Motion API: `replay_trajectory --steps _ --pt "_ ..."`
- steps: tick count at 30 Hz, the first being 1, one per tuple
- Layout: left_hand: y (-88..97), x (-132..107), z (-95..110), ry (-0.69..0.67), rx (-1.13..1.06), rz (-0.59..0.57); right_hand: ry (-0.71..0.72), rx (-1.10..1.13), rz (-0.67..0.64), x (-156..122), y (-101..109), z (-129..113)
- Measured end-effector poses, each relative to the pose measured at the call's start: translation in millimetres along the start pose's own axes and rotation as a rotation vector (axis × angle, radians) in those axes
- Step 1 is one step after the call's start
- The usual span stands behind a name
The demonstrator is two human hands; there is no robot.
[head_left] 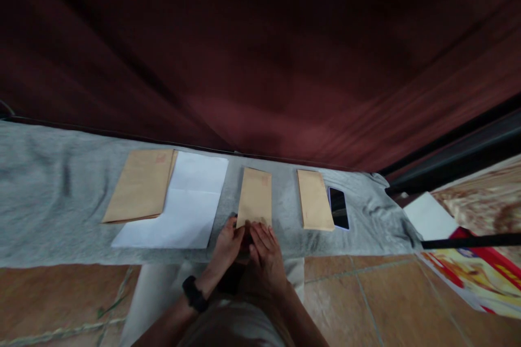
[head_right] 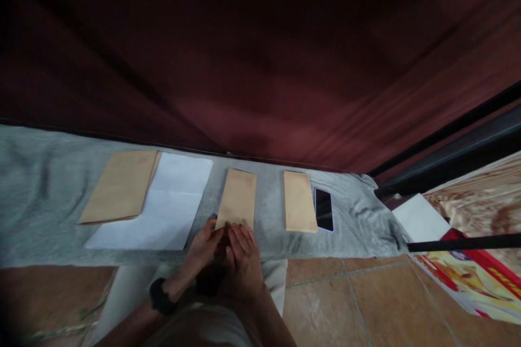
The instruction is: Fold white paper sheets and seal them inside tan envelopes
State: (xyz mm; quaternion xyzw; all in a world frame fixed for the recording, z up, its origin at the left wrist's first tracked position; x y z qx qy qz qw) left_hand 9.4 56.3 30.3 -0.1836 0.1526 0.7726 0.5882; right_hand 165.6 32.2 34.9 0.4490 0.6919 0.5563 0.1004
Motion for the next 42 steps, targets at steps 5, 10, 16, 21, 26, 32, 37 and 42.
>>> replay_trajectory --steps 5,10,16,21,26,32,37,42 --pt "2.8 -6.0 -6.3 0.018 0.134 -0.043 -0.010 0.022 -0.065 -2.0 1.3 -6.5" --pt "19.4 -26.4 -12.1 -0.387 0.585 0.128 -0.035 0.024 -0.087 1.0 2.4 -7.4" --pt "4.3 -41.7 -27.9 -0.994 1.087 0.040 -0.005 0.036 -0.076 -0.5 1.0 -8.0" --pt "3.0 -40.6 -37.6 -1.065 1.234 0.088 -0.054 -0.023 -0.052 -7.4 -2.4 -7.5" --pt "4.5 -43.3 -40.3 -1.050 1.273 0.108 -0.091 -0.129 0.007 -16.9 -3.5 1.8" --pt "6.5 -45.3 -40.5 -1.029 1.285 0.174 -0.121 -0.217 0.009 -29.1 1.5 19.0" --pt "12.5 -45.9 -42.7 -1.023 1.280 0.211 -0.134 -0.220 0.016 -36.7 4.6 27.3" --pt "10.7 -44.6 -44.3 -0.985 1.289 0.223 -0.146 -0.210 0.052 -34.1 4.2 21.1"
Point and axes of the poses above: each hand's wrist, its own x-axis towards the middle knuckle, its own y-axis out of the back of the hand, z = x × y, the point moved 3 cm from there along x, towards the middle knuckle, and after that the axes turned 4 degrees about y, right-handed, at the moved point
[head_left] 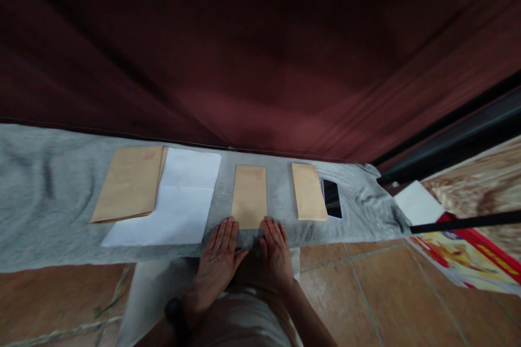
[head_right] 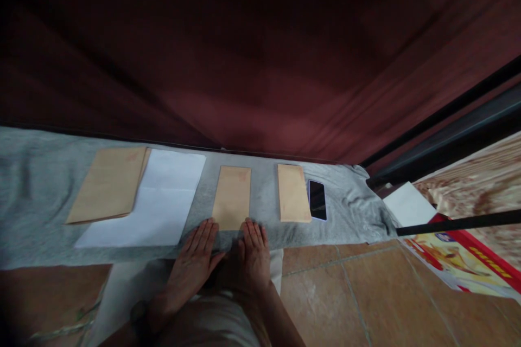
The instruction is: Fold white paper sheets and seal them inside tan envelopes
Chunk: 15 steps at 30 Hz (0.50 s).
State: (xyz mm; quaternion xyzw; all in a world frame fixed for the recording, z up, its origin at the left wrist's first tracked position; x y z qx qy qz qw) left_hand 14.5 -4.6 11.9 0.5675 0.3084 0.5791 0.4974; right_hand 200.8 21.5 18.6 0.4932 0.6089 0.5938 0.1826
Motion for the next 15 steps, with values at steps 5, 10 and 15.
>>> replay_trajectory --steps 5,10,15 --pt "-3.3 2.7 1.6 0.022 0.005 -0.017 0.093 0.116 -0.041 13.5 0.5 -26.5" --pt "0.3 3.6 1.6 0.007 -0.019 -0.015 0.074 0.179 -0.122 26.2 -0.3 -39.7" --pt "-0.9 10.0 9.5 -0.110 -0.125 -0.054 0.087 0.134 -0.145 26.6 -3.4 -38.7"
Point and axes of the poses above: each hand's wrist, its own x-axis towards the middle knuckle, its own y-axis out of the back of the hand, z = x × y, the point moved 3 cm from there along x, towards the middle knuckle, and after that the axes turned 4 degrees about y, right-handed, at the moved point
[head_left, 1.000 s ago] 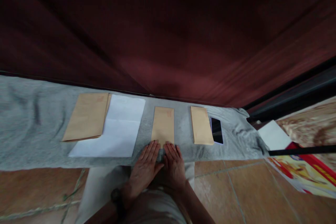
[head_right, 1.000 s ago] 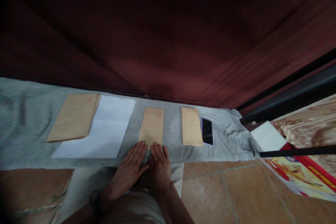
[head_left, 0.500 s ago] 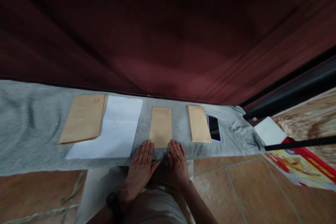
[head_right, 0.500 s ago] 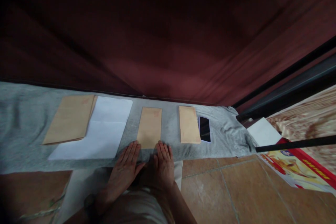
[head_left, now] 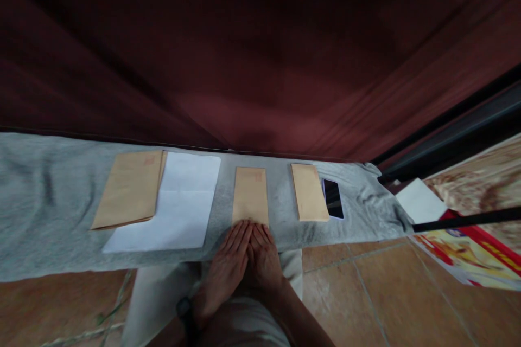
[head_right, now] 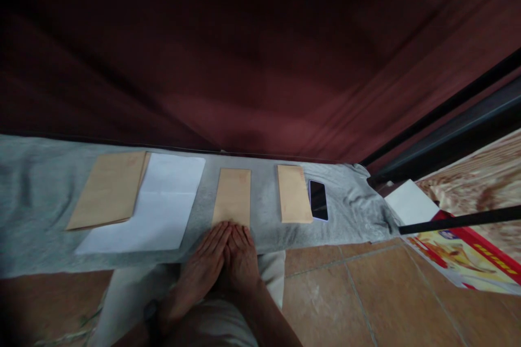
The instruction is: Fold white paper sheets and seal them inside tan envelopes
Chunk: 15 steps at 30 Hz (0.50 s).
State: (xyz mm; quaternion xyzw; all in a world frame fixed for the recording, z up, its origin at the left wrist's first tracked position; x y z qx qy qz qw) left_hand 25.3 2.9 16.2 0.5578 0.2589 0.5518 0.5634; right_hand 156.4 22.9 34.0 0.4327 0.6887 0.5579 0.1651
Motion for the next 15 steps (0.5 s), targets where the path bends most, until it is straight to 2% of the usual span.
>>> replay_trajectory --steps 6,15 --pt "-3.9 9.3 2.2 -0.004 0.041 0.002 -0.031 -0.043 -0.001 -2.0 -6.6 5.8" --pt "-2.8 9.6 1.8 0.052 0.095 0.028 -0.090 -0.108 0.133 -11.2 -4.3 17.2"
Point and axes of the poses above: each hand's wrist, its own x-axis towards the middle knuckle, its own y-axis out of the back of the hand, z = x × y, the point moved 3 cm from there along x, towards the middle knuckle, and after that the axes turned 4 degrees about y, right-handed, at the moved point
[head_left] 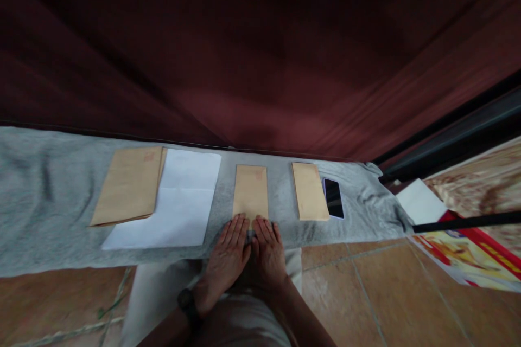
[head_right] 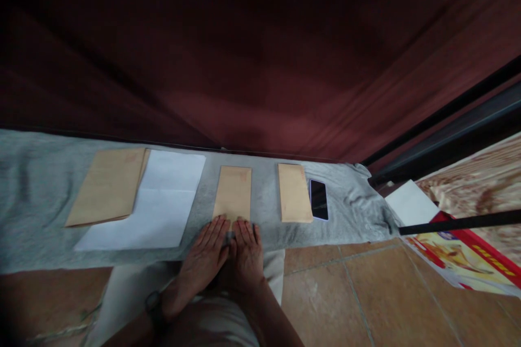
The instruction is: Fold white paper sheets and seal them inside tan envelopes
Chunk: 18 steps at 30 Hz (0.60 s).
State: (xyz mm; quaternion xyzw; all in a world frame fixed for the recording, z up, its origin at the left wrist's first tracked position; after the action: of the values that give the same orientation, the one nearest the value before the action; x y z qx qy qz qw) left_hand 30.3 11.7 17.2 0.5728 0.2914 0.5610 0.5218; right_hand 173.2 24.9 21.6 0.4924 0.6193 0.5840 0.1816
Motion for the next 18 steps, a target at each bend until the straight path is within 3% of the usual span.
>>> replay_trajectory --steps 18 --pt "3.7 -10.7 -12.4 0.081 -0.010 0.038 -0.037 -0.090 0.023 -16.9 1.8 25.0"
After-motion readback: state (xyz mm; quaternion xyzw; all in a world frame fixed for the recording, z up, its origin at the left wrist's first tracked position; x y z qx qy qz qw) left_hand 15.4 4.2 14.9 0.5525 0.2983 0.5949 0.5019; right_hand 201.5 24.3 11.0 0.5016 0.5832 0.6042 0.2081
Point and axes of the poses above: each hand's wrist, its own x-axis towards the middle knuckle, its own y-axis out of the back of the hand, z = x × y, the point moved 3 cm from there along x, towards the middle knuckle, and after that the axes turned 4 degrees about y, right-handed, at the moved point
